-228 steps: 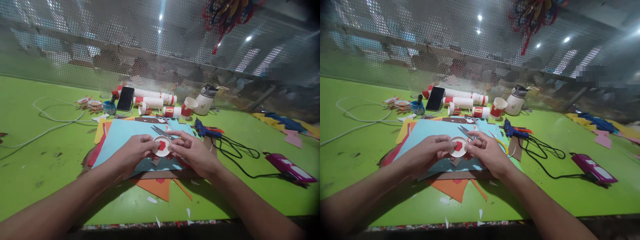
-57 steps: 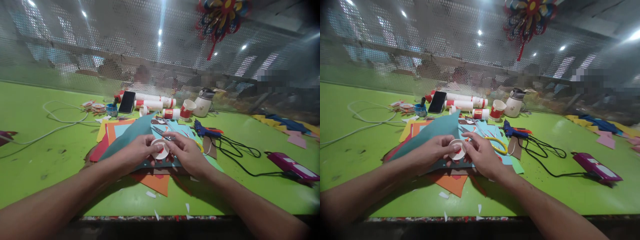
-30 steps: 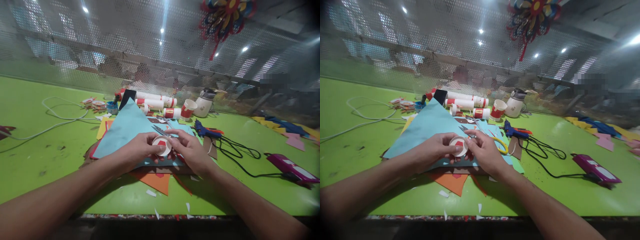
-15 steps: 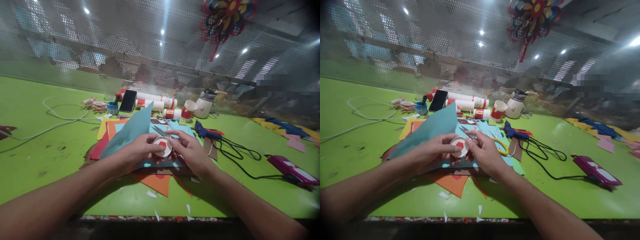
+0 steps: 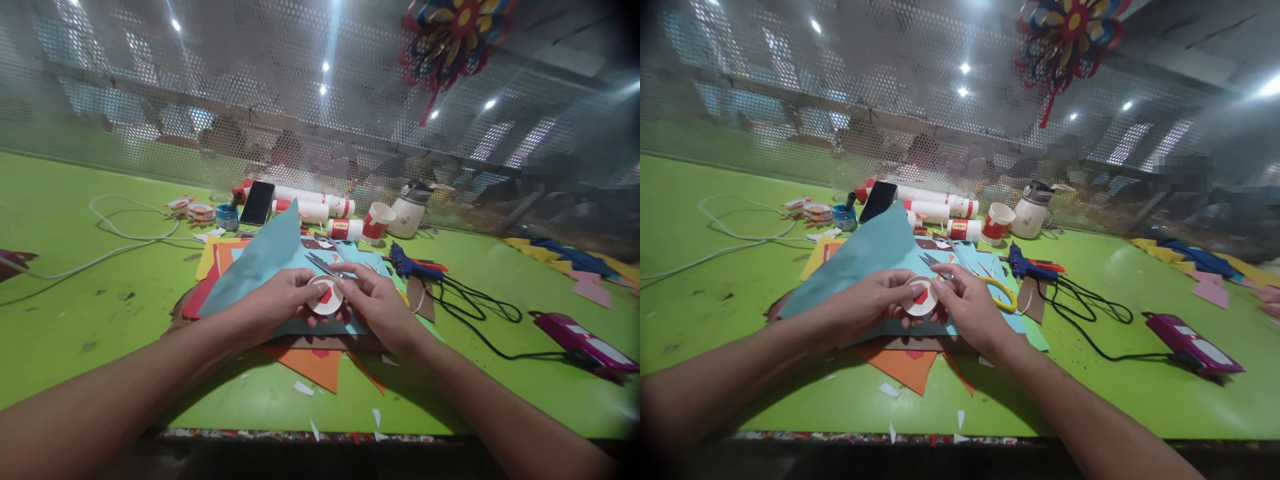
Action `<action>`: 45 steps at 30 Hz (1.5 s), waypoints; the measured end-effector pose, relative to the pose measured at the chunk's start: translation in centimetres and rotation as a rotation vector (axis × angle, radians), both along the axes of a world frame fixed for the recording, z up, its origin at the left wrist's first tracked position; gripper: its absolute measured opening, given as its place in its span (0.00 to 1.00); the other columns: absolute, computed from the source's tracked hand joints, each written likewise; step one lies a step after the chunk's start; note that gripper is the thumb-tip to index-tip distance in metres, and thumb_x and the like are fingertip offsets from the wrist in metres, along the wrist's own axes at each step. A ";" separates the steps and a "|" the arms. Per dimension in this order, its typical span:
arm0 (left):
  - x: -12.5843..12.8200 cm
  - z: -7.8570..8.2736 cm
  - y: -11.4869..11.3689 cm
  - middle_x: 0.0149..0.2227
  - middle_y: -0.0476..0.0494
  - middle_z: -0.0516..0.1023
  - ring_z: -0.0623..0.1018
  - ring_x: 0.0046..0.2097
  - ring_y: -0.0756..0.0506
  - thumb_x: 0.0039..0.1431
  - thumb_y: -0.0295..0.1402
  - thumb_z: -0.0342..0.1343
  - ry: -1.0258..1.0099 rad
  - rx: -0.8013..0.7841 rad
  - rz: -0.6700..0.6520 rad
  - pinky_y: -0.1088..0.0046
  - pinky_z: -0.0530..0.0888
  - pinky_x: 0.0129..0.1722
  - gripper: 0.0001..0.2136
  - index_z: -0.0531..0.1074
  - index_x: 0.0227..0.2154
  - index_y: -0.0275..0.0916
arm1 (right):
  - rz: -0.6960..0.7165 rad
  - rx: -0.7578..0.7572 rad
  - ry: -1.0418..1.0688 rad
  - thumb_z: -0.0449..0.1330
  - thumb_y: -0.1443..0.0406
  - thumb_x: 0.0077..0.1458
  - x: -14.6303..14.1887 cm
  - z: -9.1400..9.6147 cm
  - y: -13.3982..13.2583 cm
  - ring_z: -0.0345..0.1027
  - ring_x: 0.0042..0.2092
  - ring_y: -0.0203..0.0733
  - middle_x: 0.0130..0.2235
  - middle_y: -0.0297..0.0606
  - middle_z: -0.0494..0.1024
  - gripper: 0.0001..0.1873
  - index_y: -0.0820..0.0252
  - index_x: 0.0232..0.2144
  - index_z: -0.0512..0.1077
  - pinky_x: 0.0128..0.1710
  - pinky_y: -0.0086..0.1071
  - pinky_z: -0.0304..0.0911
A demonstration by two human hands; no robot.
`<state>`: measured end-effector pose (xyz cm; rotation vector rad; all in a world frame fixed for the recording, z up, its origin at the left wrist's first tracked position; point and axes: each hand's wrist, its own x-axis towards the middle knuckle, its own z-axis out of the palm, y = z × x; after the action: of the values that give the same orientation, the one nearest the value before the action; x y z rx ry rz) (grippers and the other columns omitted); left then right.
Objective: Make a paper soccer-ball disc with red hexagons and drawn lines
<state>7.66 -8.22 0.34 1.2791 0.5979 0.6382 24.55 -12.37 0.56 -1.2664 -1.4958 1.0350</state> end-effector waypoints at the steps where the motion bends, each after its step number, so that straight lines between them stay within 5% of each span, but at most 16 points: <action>1: 0.0 0.0 0.0 0.28 0.43 0.75 0.72 0.28 0.51 0.51 0.39 0.62 -0.010 -0.013 -0.012 0.76 0.66 0.27 0.12 0.72 0.28 0.33 | -0.006 -0.005 0.015 0.57 0.60 0.58 0.0 0.0 0.1 0.69 0.24 0.35 0.24 0.30 0.74 0.17 0.60 0.48 0.68 0.26 0.30 0.64; 6: -0.4 -0.2 0.3 0.32 0.42 0.77 0.74 0.30 0.51 0.51 0.27 0.60 -0.069 -0.047 -0.062 0.77 0.67 0.29 0.08 0.71 0.35 0.33 | 0.001 -0.057 0.105 0.58 0.60 0.57 0.2 -0.2 0.5 0.68 0.23 0.34 0.25 0.32 0.75 0.16 0.60 0.47 0.68 0.24 0.29 0.63; 15: -0.4 0.4 -0.1 0.33 0.42 0.79 0.77 0.34 0.46 0.44 0.20 0.62 -0.114 -0.043 -0.047 0.71 0.71 0.34 0.31 0.61 0.54 0.35 | 0.028 -0.083 0.221 0.60 0.58 0.55 0.4 -0.1 0.7 0.69 0.23 0.34 0.26 0.33 0.76 0.17 0.61 0.45 0.67 0.23 0.28 0.62; 24: 0.1 -0.5 0.1 0.31 0.45 0.79 0.78 0.31 0.46 0.40 0.22 0.66 -0.057 0.028 0.000 0.70 0.72 0.32 0.30 0.59 0.48 0.39 | -0.008 -0.032 0.234 0.65 0.57 0.50 0.8 0.0 1.1 0.65 0.22 0.32 0.24 0.29 0.74 0.23 0.62 0.46 0.69 0.23 0.28 0.62; 36: 0.2 -0.5 -0.3 0.37 0.45 0.76 0.76 0.38 0.44 0.44 0.26 0.64 0.052 0.297 0.126 0.70 0.71 0.34 0.25 0.59 0.44 0.41 | 0.026 -0.039 0.319 0.62 0.54 0.53 0.9 0.1 1.1 0.66 0.21 0.32 0.23 0.29 0.73 0.16 0.60 0.38 0.73 0.22 0.28 0.60; 45: 0.3 -0.4 -0.5 0.35 0.48 0.75 0.75 0.35 0.47 0.46 0.26 0.62 0.069 0.419 0.191 0.72 0.70 0.31 0.23 0.59 0.44 0.41 | 0.032 0.008 0.276 0.63 0.61 0.54 1.1 -0.2 0.7 0.67 0.26 0.32 0.28 0.32 0.76 0.09 0.59 0.37 0.75 0.30 0.29 0.64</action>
<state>7.92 -8.76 -0.06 1.6519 0.6705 0.9132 25.69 -11.69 0.39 -1.0486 -1.3104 1.1719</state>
